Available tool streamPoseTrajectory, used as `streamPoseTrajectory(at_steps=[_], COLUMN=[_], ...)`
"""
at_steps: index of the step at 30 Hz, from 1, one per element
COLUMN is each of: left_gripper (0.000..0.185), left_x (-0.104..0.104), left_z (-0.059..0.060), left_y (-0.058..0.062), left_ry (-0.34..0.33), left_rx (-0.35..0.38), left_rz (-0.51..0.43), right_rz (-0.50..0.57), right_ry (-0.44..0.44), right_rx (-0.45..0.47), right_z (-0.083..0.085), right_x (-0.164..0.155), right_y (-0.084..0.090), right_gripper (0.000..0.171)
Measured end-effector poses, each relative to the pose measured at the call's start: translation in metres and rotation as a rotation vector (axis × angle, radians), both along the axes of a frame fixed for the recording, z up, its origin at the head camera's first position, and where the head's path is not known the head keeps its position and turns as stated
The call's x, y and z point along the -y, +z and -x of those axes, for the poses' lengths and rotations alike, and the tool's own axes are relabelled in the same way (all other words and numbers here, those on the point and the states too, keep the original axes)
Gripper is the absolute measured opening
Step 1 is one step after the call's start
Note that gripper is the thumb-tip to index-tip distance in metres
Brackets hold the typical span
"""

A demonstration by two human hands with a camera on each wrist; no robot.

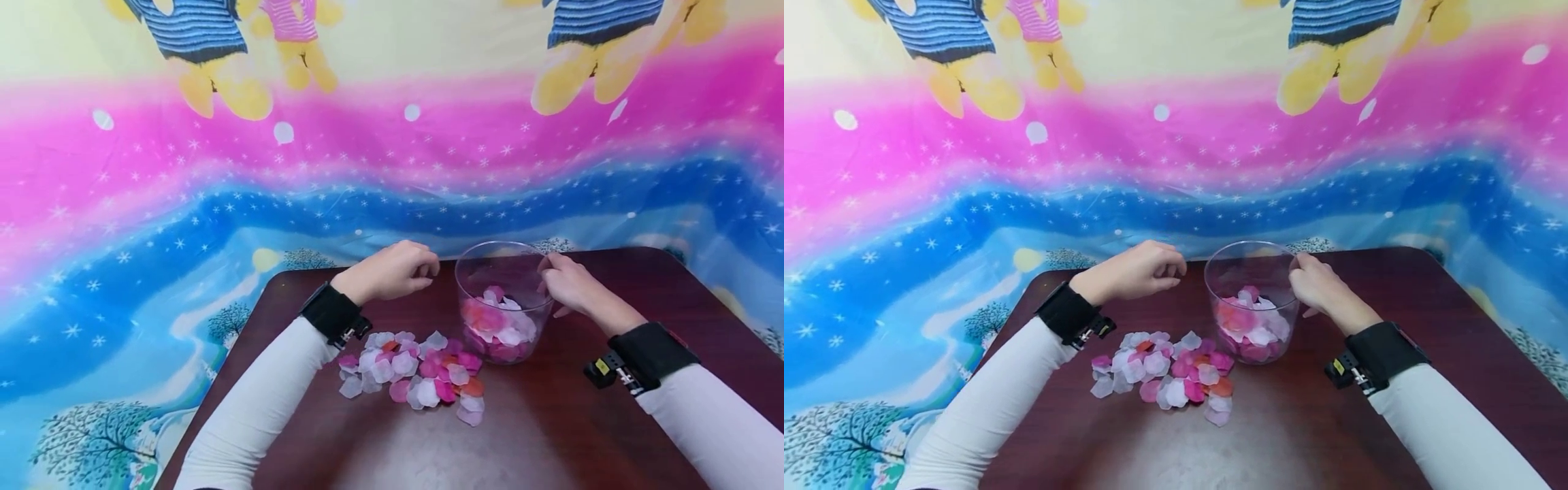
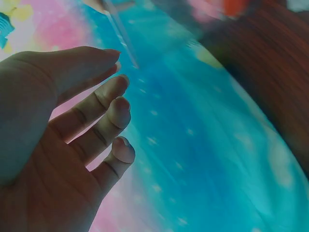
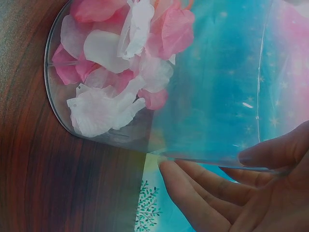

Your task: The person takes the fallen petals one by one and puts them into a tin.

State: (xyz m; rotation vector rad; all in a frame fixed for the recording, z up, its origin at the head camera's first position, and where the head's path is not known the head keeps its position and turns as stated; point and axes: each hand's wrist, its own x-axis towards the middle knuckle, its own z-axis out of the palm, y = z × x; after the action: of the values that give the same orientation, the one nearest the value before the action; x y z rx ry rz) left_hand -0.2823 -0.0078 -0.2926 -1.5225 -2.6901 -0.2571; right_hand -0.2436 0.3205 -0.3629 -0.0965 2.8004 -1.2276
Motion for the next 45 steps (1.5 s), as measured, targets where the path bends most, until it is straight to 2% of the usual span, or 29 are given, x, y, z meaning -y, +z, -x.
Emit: streamPoseTrajectory(at_steps=[4,8,12,15,18,22,27,30,33,40,45], left_gripper=[0.006,0.002,0.002,0.002,0.001,0.005,0.012,0.011,0.009,0.008,0.01], left_x=[0.022,0.037,0.048,0.054,0.055,0.053,0.051,0.052,0.053,0.045,0.027], left_z=[0.001,-0.002,-0.01,-0.017,-0.021,-0.024,-0.028,-0.028,-0.026,-0.019,-0.016], left_y=[-0.014,-0.034,-0.057,-0.073,-0.087,-0.1,-0.108,-0.105,-0.096,-0.054,-0.019], left_ry=[0.016,0.037,0.065,0.097,0.121,0.145,0.155,0.146,0.127,0.062,-0.018], left_rx=[0.018,0.052,0.149,0.244,0.292,0.321,0.336,0.322,0.288,0.189,0.101], left_rz=[0.013,0.066,0.135,0.157,0.162,0.164,0.168,0.161,0.155,0.145,0.064], right_rz=[-0.001,0.002,0.002,0.004,0.005,0.011,0.019,0.019,0.011,0.003,0.01], right_ry=[-0.001,-0.006,-0.013,-0.014,-0.013,-0.012,-0.006,-0.005,-0.007,-0.014,-0.01], right_rx=[-0.014,-0.01,-0.007,-0.006,-0.008,-0.006,0.006,0.006,0.004,0.005,0.017], right_z=[-0.002,-0.003,-0.004,-0.005,-0.006,-0.006,-0.006,-0.006,-0.007,-0.009,-0.008], right_x=[-0.004,-0.005,-0.004,-0.004,-0.005,-0.005,-0.002,-0.001,-0.001,0.0,0.003], right_y=[0.003,0.003,0.002,0.001,0.002,0.002,0.0,-0.001,0.0,0.003,0.002], right_gripper=[0.041,0.04,0.04,0.04,0.041,0.042,0.042,0.042,0.042,0.042,0.043])
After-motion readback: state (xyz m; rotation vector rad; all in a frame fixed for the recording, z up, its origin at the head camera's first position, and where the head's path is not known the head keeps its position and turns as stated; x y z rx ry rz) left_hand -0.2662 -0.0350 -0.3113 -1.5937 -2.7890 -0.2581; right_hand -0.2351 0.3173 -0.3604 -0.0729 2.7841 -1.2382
